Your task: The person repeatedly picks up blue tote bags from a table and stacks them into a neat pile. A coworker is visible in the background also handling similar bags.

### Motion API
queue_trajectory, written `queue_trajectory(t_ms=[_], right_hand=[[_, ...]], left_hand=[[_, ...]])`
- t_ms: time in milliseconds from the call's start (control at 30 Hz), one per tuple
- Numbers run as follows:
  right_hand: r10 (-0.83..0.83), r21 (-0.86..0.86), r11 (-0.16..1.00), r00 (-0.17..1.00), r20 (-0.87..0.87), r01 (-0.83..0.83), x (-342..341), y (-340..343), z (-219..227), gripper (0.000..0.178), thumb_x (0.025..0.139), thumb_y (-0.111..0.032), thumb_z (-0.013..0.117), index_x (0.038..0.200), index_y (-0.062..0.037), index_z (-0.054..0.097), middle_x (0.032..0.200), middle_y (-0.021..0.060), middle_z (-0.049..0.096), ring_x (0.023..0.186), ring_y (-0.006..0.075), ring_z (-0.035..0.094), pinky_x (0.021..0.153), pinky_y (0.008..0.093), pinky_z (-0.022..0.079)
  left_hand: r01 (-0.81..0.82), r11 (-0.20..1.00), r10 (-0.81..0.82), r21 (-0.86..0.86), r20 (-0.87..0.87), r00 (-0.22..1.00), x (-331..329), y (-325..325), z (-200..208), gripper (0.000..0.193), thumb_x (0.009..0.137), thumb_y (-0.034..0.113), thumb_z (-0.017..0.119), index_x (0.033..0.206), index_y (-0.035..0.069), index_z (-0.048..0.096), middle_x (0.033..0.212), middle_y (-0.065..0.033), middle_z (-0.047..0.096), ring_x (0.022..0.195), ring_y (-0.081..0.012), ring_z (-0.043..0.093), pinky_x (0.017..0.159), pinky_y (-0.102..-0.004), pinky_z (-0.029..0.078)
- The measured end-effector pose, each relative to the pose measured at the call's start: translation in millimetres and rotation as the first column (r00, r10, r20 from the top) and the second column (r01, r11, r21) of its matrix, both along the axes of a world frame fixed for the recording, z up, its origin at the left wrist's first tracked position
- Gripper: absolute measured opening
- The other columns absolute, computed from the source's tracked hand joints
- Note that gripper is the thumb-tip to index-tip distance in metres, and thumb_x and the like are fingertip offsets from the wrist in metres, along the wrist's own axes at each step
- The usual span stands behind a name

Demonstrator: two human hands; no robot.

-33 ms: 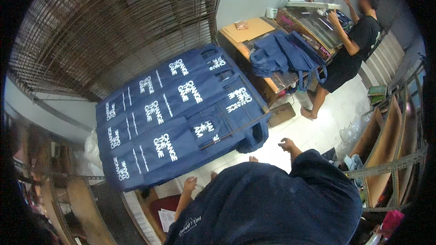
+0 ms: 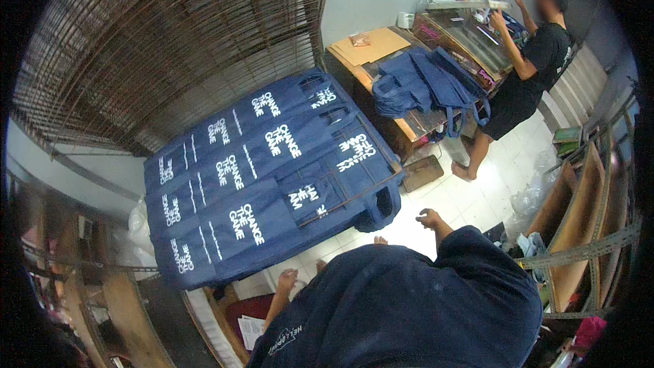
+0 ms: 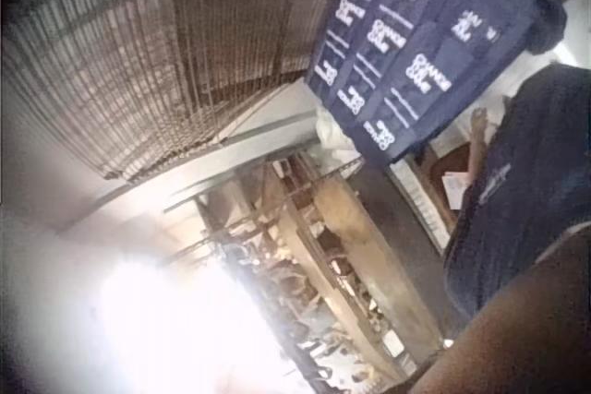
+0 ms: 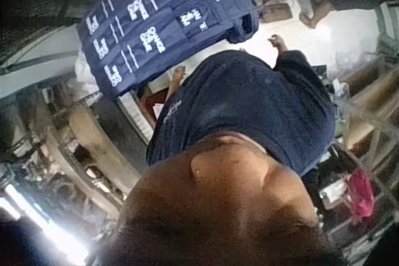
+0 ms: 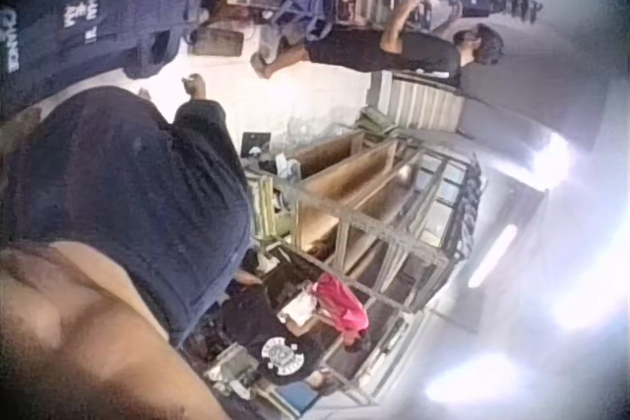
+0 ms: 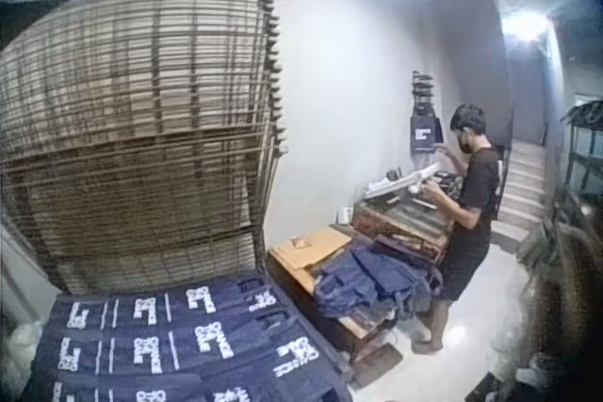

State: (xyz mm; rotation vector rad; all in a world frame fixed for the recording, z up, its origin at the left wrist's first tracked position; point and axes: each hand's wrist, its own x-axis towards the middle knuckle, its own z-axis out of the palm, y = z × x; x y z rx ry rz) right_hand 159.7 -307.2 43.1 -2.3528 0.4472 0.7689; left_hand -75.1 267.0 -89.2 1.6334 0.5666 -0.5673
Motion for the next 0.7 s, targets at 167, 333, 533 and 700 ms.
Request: queue_trajectory(t_ms=[167,333,533,700], right_hand=[[0.015,-0.044,0.999,0.986,0.168,-0.008,25,-42,-43,0.044,0.072,-0.027,0.066,0.107,-0.0014,0.057,0.065,0.0120,0.061,0.055,0.0182,0.059,0.054,0.0306,0.049],[0.052,-0.067,0.997,0.990,0.131,-0.044,44,-65,-5,0.044,0.071,-0.031,0.064,0.104,-0.0021,0.059,0.100,0.0220,0.060,0.098,0.0310,0.057,0.085,0.0354,0.044],[0.138,-0.098,0.987,0.983,0.120,-0.127,60,-116,-32,0.046,0.068,-0.033,0.065,0.100,-0.0009,0.060,0.099,0.0230,0.060,0.097,0.0306,0.057,0.084,0.0344,0.045],[0.170,-0.035,0.985,0.975,0.140,-0.167,77,-94,-27,0.046,0.067,-0.035,0.064,0.100,-0.0033,0.061,0.100,0.0214,0.060,0.097,0.0312,0.057,0.085,0.0349,0.044]], left_hand=[[0.298,0.582,-0.768,0.757,0.392,0.506,-18,-50,-33,0.033,0.075,0.021,0.063,0.102,0.004,0.057,0.090,-0.0140,0.062,0.088,-0.0305,0.058,0.074,-0.0372,0.048],[0.359,0.466,-0.823,0.809,0.246,0.512,-31,-81,-40,0.032,0.077,0.022,0.059,0.104,0.004,0.057,0.092,-0.0148,0.062,0.090,-0.0303,0.058,0.076,-0.0355,0.048],[0.081,0.906,0.000,0.416,-0.193,0.981,4,-186,67,0.032,0.083,0.027,0.053,0.103,0.003,0.057,0.091,-0.0166,0.062,0.087,-0.0291,0.058,0.074,-0.0338,0.046],[0.167,0.894,-0.150,0.415,-0.072,0.986,-5,-204,86,0.033,0.083,0.029,0.051,0.101,0.003,0.058,0.090,-0.0180,0.061,0.087,-0.0297,0.058,0.074,-0.0335,0.046]])
